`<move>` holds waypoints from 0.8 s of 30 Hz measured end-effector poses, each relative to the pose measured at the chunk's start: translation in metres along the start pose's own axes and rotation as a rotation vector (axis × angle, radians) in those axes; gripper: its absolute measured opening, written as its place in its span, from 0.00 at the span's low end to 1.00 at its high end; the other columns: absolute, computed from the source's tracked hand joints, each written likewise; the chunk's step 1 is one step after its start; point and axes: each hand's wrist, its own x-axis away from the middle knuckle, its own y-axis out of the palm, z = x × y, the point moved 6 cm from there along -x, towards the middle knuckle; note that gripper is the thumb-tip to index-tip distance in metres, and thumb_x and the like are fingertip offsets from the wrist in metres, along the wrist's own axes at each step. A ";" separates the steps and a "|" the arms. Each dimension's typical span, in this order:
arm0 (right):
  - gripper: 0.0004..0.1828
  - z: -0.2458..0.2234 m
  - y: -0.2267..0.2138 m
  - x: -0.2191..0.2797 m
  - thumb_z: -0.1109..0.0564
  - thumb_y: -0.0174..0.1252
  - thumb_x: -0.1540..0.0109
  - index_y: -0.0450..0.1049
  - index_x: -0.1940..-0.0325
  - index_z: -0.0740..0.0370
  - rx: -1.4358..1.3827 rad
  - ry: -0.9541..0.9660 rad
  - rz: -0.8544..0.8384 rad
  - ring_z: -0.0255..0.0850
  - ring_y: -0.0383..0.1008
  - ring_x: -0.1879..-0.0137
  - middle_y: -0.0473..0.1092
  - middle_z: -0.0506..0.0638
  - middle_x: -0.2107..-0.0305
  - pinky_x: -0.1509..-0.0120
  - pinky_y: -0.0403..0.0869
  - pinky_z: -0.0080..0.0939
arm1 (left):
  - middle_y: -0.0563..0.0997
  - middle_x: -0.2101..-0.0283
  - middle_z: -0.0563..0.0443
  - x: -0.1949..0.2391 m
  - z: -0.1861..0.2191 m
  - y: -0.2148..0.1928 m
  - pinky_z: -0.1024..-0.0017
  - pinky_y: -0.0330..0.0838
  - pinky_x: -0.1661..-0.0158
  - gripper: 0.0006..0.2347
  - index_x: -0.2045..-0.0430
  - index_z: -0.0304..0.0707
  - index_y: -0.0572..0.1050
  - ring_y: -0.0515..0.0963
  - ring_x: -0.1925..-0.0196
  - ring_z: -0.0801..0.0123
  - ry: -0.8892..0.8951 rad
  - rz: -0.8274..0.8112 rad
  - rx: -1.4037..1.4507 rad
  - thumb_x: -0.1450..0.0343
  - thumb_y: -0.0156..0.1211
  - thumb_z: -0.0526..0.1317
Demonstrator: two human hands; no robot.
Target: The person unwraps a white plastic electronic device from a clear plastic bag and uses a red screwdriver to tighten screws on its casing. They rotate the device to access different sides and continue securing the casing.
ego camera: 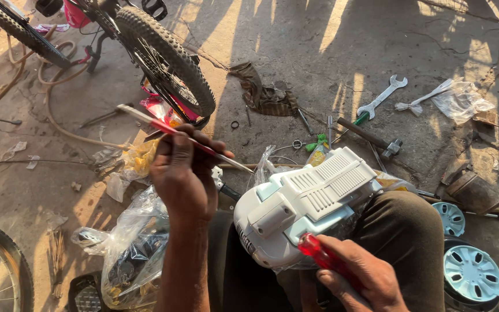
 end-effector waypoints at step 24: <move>0.23 -0.021 -0.084 -0.036 0.57 0.71 0.51 0.80 0.51 0.56 0.468 -0.214 0.093 0.36 0.81 0.63 0.79 0.49 0.64 0.65 0.79 0.35 | 0.77 0.68 0.50 0.062 0.021 0.064 0.59 0.71 0.63 0.12 0.55 0.45 0.81 0.78 0.65 0.57 0.389 -0.926 -1.250 0.31 0.68 0.34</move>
